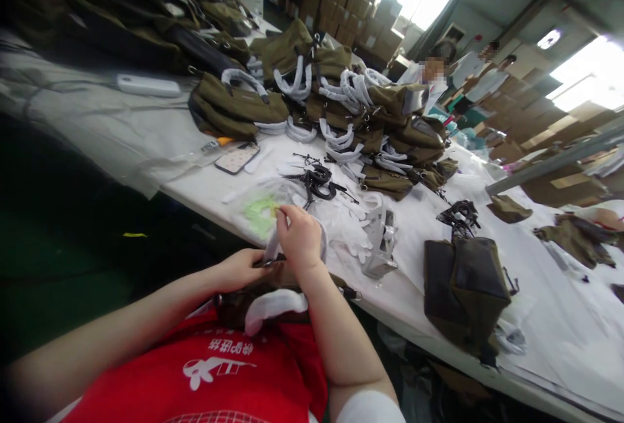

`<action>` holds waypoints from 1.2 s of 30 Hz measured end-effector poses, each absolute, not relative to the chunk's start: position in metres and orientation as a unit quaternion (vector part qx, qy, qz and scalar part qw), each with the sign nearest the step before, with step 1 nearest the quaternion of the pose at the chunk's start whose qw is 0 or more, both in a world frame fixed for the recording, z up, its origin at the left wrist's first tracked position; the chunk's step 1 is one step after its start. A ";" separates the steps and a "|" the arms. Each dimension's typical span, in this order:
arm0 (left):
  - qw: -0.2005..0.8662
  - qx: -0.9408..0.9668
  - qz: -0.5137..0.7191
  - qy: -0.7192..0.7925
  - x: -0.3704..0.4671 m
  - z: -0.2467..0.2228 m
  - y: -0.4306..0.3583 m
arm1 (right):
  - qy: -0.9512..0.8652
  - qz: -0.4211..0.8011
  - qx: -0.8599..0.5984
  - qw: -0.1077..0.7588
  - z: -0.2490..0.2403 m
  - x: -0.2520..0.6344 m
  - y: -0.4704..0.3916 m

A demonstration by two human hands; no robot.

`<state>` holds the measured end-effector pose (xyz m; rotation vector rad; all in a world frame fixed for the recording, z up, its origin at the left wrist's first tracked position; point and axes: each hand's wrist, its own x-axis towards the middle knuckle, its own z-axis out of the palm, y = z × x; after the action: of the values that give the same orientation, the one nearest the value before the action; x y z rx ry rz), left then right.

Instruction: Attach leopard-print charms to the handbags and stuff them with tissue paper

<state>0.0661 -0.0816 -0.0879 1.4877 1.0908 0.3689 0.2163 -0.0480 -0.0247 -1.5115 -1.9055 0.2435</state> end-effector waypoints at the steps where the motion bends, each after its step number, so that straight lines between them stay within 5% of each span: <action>1: 0.590 0.636 0.165 0.469 0.065 -0.088 -0.082 | -0.730 0.090 -0.590 0.333 -0.024 0.214 -0.043; 7: 0.566 0.659 0.200 0.454 0.055 -0.084 -0.083 | -0.747 0.132 -0.584 0.290 -0.019 0.229 -0.102; 14: 0.627 0.638 0.195 0.402 0.075 -0.070 -0.093 | -0.668 0.301 -0.679 0.046 -0.068 0.264 -0.167; 20: 0.631 0.644 0.193 0.386 0.092 -0.067 -0.104 | -0.484 0.526 -0.682 0.155 -0.109 0.267 -0.161; 36: 0.635 0.642 0.183 0.389 0.084 -0.067 -0.098 | -0.304 0.694 -0.593 0.272 -0.117 0.263 -0.157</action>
<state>0.0841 -0.0979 -0.0669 1.4671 0.8880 0.4180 0.2628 -0.1573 -0.1170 -1.5981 -0.8175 1.8690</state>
